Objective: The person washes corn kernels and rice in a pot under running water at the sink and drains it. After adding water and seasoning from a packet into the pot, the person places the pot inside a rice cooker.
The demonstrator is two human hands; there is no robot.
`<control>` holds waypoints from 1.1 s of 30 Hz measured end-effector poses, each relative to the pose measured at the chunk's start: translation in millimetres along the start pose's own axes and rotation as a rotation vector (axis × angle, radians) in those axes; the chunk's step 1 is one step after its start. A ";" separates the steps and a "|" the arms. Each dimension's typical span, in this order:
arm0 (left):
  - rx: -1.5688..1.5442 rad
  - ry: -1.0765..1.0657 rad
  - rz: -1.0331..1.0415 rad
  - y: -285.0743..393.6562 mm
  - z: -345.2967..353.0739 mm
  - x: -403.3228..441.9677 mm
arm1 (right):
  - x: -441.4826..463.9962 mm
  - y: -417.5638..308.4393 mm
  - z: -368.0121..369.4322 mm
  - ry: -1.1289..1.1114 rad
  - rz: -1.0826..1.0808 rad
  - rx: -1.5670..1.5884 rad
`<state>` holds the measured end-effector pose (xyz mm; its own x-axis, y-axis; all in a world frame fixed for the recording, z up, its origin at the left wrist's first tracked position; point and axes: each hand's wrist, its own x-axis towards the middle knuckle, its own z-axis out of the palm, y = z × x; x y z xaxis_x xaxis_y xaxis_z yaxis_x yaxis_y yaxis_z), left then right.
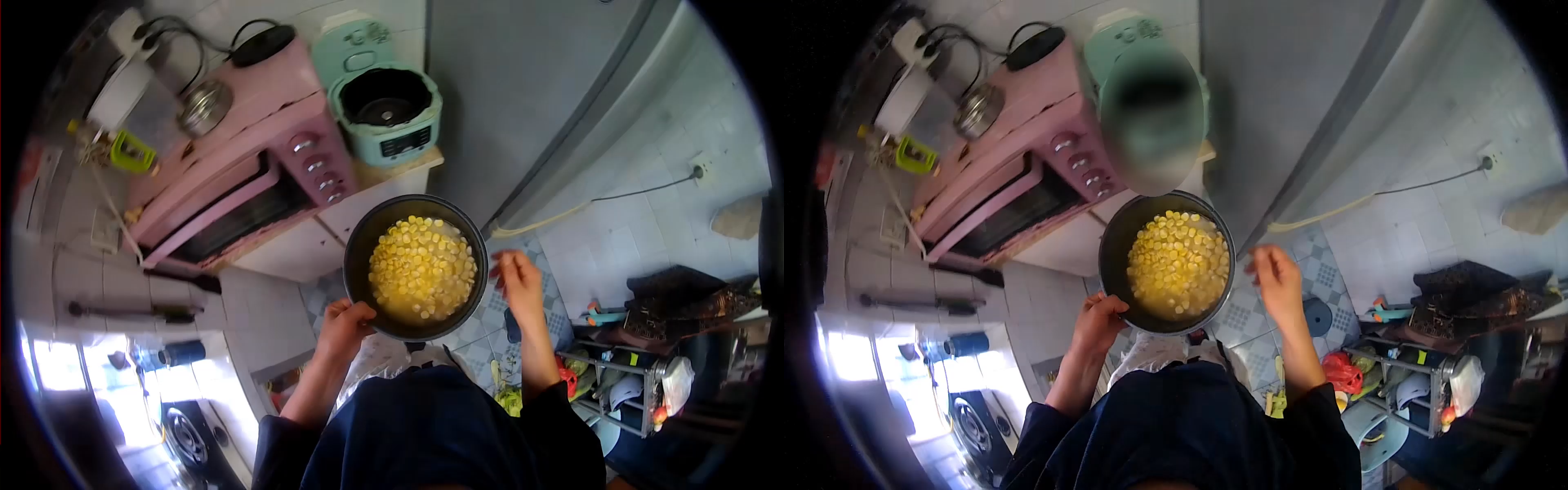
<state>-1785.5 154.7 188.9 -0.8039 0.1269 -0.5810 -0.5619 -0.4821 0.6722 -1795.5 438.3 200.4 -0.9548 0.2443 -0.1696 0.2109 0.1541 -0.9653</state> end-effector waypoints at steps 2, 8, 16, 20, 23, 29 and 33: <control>0.119 -0.013 -0.030 13.8 22.2 20.7 | 20.9 -22.1 2.5 0.091 -0.180 -0.024; 0.274 -0.110 -0.092 36.9 47.4 92.0 | 74.2 -31.9 12.3 0.273 -0.329 -0.445; 0.356 -0.159 -0.028 117.9 58.6 144.5 | 147.0 -74.7 59.1 0.377 -0.273 -0.360; 0.218 -0.162 -0.016 144.8 82.8 159.9 | 213.2 -113.3 60.8 0.332 -0.340 -0.443; 0.138 -0.167 0.054 154.6 98.2 178.0 | 260.0 -136.7 68.8 0.273 -0.428 -0.444; 0.030 -0.026 0.312 157.1 124.8 217.0 | 355.5 -152.0 91.4 0.140 -0.462 -0.384; 0.313 0.122 0.545 150.7 113.1 259.9 | 403.4 -143.3 114.5 0.008 -0.449 -0.381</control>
<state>-2101.2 213.1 191.1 -0.9728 -0.1731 -0.1540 -0.1243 -0.1711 0.9774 -2234.9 405.1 247.6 -0.9667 0.0830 0.2420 -0.1513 0.5771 -0.8026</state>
